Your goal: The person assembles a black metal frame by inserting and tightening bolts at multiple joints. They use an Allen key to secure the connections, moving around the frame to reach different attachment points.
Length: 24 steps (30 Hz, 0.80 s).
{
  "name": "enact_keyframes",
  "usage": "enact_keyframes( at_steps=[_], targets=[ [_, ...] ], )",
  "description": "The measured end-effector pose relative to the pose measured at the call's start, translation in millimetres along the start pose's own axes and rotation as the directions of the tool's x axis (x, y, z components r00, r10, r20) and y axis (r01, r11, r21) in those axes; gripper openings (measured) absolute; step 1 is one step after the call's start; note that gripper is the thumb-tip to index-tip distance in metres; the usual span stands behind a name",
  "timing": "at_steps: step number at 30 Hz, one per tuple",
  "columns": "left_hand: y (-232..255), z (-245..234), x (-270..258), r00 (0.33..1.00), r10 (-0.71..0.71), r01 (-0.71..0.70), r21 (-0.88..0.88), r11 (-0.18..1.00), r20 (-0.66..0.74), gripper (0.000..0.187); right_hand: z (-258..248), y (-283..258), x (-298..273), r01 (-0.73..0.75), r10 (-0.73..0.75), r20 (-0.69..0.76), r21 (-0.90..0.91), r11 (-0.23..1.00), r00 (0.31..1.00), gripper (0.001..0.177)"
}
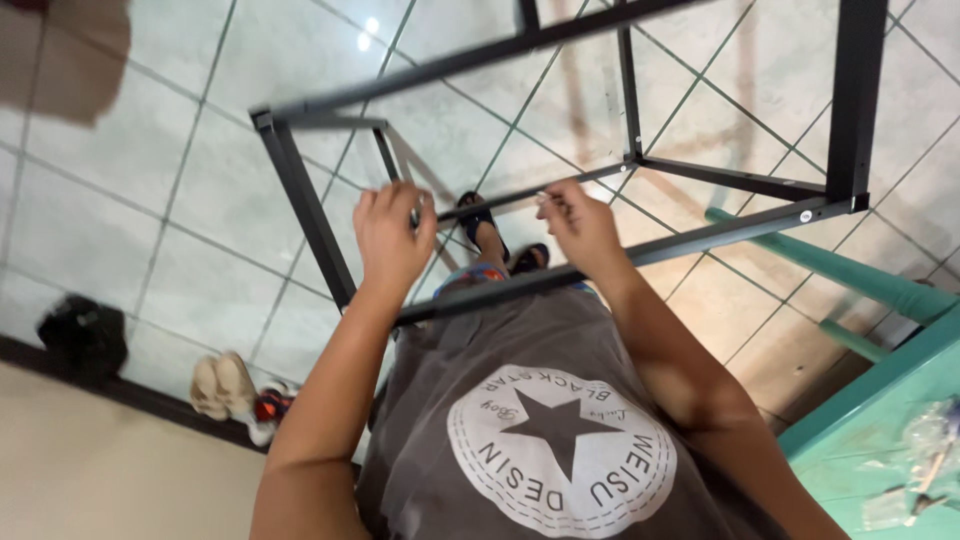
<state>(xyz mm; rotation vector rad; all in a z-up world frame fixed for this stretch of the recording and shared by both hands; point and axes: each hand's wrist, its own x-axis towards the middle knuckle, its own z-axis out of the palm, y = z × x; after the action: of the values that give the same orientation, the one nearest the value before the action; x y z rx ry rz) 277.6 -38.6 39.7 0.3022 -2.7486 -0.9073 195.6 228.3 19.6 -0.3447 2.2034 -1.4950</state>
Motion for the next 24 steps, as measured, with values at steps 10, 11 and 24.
enact_keyframes(
  at_steps=[10, 11, 24],
  targets=[
    [15, 34, -115, 0.990, -0.122, 0.137, 0.230, 0.963, -0.077, 0.015, 41, 13, -59, 0.297, -0.304, 0.091, -0.592, 0.750, 0.948, 0.016],
    [13, 35, -116, 0.990, -0.120, 0.134, 0.224, 0.965, -0.076, 0.015, 43, 17, -60, 0.317, -0.344, 0.076, -0.607, 0.729, 0.936, 0.015],
    [-16, 16, -101, 0.758, -0.029, -0.042, 0.094, 0.995, 0.652, 0.048, 47, 42, -49, 0.110, 0.030, 0.172, -0.747, 0.656, 0.985, 0.024]
  ],
)
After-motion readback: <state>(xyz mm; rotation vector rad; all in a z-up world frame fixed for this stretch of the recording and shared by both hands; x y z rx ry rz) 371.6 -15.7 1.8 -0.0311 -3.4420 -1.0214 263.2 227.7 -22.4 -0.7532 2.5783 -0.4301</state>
